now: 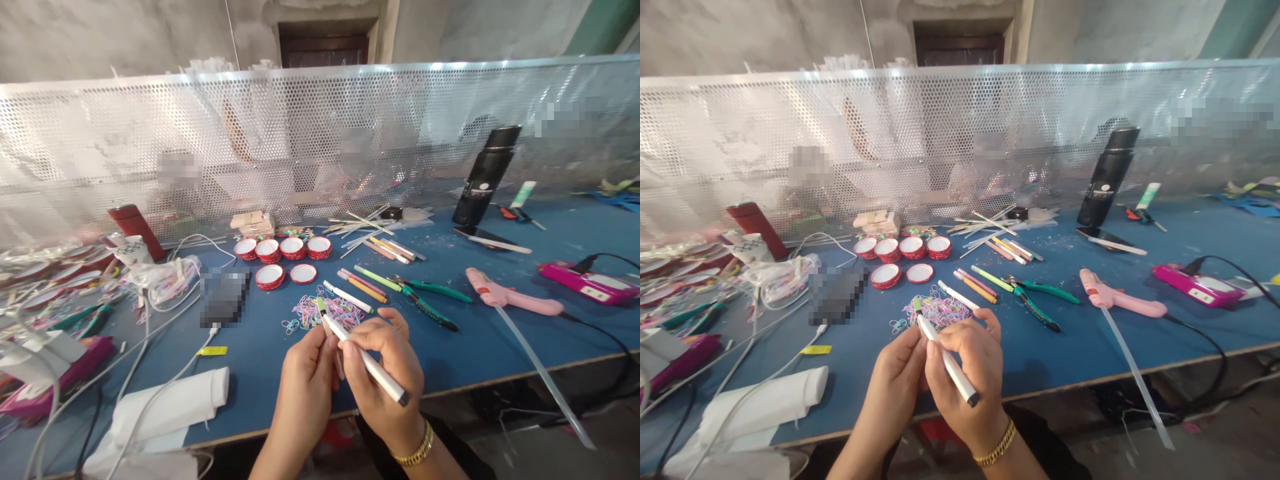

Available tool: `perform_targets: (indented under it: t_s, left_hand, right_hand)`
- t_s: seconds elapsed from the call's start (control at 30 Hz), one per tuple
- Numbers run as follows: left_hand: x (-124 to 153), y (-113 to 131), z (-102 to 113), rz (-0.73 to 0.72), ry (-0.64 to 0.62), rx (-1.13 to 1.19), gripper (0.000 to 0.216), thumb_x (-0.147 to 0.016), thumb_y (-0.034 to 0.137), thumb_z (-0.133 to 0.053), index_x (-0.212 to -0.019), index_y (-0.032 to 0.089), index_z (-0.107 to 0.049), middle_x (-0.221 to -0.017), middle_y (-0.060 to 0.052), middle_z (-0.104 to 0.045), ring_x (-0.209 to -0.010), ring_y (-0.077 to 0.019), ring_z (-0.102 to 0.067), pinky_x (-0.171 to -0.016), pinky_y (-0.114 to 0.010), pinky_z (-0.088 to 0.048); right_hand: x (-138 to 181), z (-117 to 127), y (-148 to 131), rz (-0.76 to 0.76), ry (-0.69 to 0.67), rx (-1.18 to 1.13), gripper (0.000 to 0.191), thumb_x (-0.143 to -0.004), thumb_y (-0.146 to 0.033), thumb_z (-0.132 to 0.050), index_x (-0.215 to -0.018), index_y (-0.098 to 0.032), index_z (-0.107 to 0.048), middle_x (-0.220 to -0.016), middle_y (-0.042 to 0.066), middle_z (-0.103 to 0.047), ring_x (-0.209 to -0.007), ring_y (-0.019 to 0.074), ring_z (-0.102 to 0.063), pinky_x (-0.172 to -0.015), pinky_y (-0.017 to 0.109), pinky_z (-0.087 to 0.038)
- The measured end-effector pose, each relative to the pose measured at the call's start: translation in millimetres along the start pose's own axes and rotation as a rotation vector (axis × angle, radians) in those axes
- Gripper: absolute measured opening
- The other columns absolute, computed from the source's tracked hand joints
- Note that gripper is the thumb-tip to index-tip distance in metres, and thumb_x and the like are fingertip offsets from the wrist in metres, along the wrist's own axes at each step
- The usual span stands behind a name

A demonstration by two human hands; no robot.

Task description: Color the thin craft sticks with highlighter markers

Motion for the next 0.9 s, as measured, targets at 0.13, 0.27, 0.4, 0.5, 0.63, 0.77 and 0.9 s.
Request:
perform_targets:
  t_s: [0.13, 0.27, 0.4, 0.5, 0.63, 0.77, 0.9]
  left_hand:
    - [-0.4, -0.9, 0.8, -0.002, 0.004, -0.006, 0.038, -0.1, 0.046, -0.049, -0.074, 0.019, -0.054, -0.057, 0.004, -0.046, -0.052, -0.0103, -0.039, -0.051, -0.022, -0.029]
    - [-0.3, -2.0, 0.9, -0.002, 0.002, 0.013, 0.038, -0.099, 0.047, -0.05, -0.075, 0.019, -0.053, -0.059, 0.004, -0.047, -0.055, -0.0108, -0.041, -0.053, -0.021, -0.031]
    - [-0.3, -2.2, 1.1, -0.009, 0.01, -0.002, 0.039, -0.099, 0.048, -0.05, -0.073, 0.019, -0.053, -0.058, 0.004, -0.047, -0.054, -0.0109, -0.041, -0.052, -0.021, -0.03]
    - [-0.5, -2.8, 1.2, -0.009, 0.013, -0.015, 0.039, -0.099, 0.048, -0.05, -0.072, 0.019, -0.054, -0.056, 0.004, -0.047, -0.052, -0.0106, -0.04, -0.051, -0.021, -0.029]
    - [-0.7, -2.4, 1.2, -0.003, 0.005, -0.003, 0.039, -0.098, 0.05, -0.05, -0.074, 0.019, -0.054, -0.06, 0.003, -0.049, -0.055, -0.0115, -0.043, -0.053, -0.021, -0.032]
    - [-0.8, -0.7, 1.4, -0.005, 0.006, -0.016, 0.039, -0.099, 0.049, -0.049, -0.074, 0.019, -0.053, -0.059, 0.004, -0.047, -0.055, -0.0115, -0.042, -0.052, -0.021, -0.031]
    - [-0.6, -1.1, 1.1, -0.01, 0.01, -0.01, 0.04, -0.099, 0.048, -0.05, -0.072, 0.019, -0.053, -0.057, 0.004, -0.047, -0.052, -0.0106, -0.04, -0.051, -0.021, -0.029]
  right_hand:
    - [0.7, 3.1, 1.5, -0.031, 0.044, 0.03, 0.011, -0.089, -0.012, -0.06, -0.087, -0.022, -0.055, -0.074, -0.003, -0.066, -0.068, 0.0146, -0.065, -0.102, 0.047, -0.04]
    - [-0.1, 1.3, -0.5, 0.002, 0.019, -0.002, 0.012, -0.088, -0.011, -0.06, -0.087, -0.022, -0.055, -0.073, -0.003, -0.067, -0.069, 0.0148, -0.066, -0.103, 0.047, -0.039]
    - [0.0, 0.6, 0.8, -0.012, 0.013, 0.015, 0.011, -0.089, -0.011, -0.06, -0.087, -0.022, -0.056, -0.074, -0.003, -0.067, -0.069, 0.0146, -0.065, -0.102, 0.047, -0.039]
    - [0.5, 2.1, 2.3, -0.028, 0.039, 0.021, 0.011, -0.089, -0.011, -0.06, -0.087, -0.021, -0.056, -0.074, -0.003, -0.066, -0.069, 0.0145, -0.065, -0.101, 0.047, -0.04]
    - [0.4, 0.4, 0.1, 0.0, 0.012, -0.008, 0.012, -0.089, -0.01, -0.06, -0.087, -0.021, -0.055, -0.074, -0.003, -0.067, -0.07, 0.0144, -0.065, -0.103, 0.048, -0.038]
    - [0.3, 0.2, -0.4, 0.0, 0.012, 0.012, 0.012, -0.089, -0.011, -0.06, -0.087, -0.022, -0.056, -0.074, -0.003, -0.067, -0.07, 0.0146, -0.066, -0.103, 0.048, -0.039]
    - [-0.2, 1.9, 0.7, -0.022, 0.038, 0.027, 0.011, -0.09, -0.012, -0.06, -0.087, -0.022, -0.055, -0.074, -0.003, -0.067, -0.069, 0.0146, -0.065, -0.102, 0.048, -0.04]
Point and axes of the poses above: each hand's wrist, its own x-axis away from the middle knuckle, its own z-axis out of the back of the hand, y = z × x, the point moved 5 cm from there along -x, towards the middle knuckle
